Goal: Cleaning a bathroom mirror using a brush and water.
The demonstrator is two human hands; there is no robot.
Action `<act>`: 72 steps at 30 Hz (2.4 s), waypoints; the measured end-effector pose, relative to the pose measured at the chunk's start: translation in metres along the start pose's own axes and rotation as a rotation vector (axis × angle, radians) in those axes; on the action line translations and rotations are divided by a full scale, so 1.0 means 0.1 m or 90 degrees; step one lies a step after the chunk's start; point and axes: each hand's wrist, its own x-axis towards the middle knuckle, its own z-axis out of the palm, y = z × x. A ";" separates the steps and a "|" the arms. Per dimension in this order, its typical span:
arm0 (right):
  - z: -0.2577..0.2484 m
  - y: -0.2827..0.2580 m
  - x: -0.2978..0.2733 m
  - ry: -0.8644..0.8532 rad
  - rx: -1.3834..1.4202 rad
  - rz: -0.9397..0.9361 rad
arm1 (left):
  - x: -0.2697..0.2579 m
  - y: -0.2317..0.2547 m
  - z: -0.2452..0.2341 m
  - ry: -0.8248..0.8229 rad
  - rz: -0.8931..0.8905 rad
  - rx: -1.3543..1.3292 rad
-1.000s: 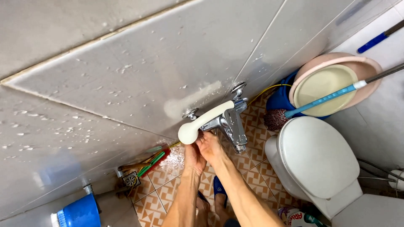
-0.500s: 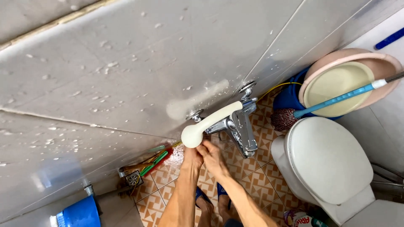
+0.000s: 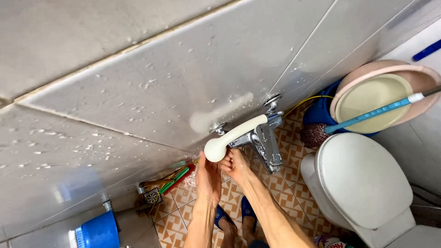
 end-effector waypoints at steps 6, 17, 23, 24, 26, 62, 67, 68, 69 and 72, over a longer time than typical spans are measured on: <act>-0.26 0.13 0.22 -0.101 -0.284 -0.130 | 0.37 -0.37 -0.39 -0.052 -0.070 -0.050; -0.29 -0.08 -1.86 -0.048 -0.862 -0.328 | 0.10 -0.08 0.00 -0.034 -0.055 -0.077; -0.77 -0.37 -2.06 0.059 -0.707 -0.384 | -0.06 0.09 0.16 -0.042 -0.096 -0.211; -0.75 -0.44 -2.13 0.118 -0.641 -0.431 | -0.05 0.09 0.15 -0.052 -0.095 -0.213; -0.46 -0.61 -2.28 0.164 -0.623 -0.478 | 0.00 0.08 0.14 -0.030 -0.112 -0.223; -0.28 -0.89 -2.47 0.178 -0.607 -0.603 | -0.50 0.50 0.66 -0.207 0.012 0.020; 0.18 -1.05 -3.20 0.234 -1.014 -1.027 | -0.72 0.56 0.89 -0.295 0.035 0.187; 0.17 -1.07 -3.22 0.191 -1.104 -1.015 | -0.77 0.55 0.94 -0.337 0.035 0.251; 0.17 -1.10 -3.23 0.144 -1.195 -0.999 | -0.82 0.55 1.00 -0.378 0.038 0.315; 0.16 -1.04 -3.35 0.155 -1.135 -0.620 | -1.00 0.53 1.13 -0.470 0.051 0.433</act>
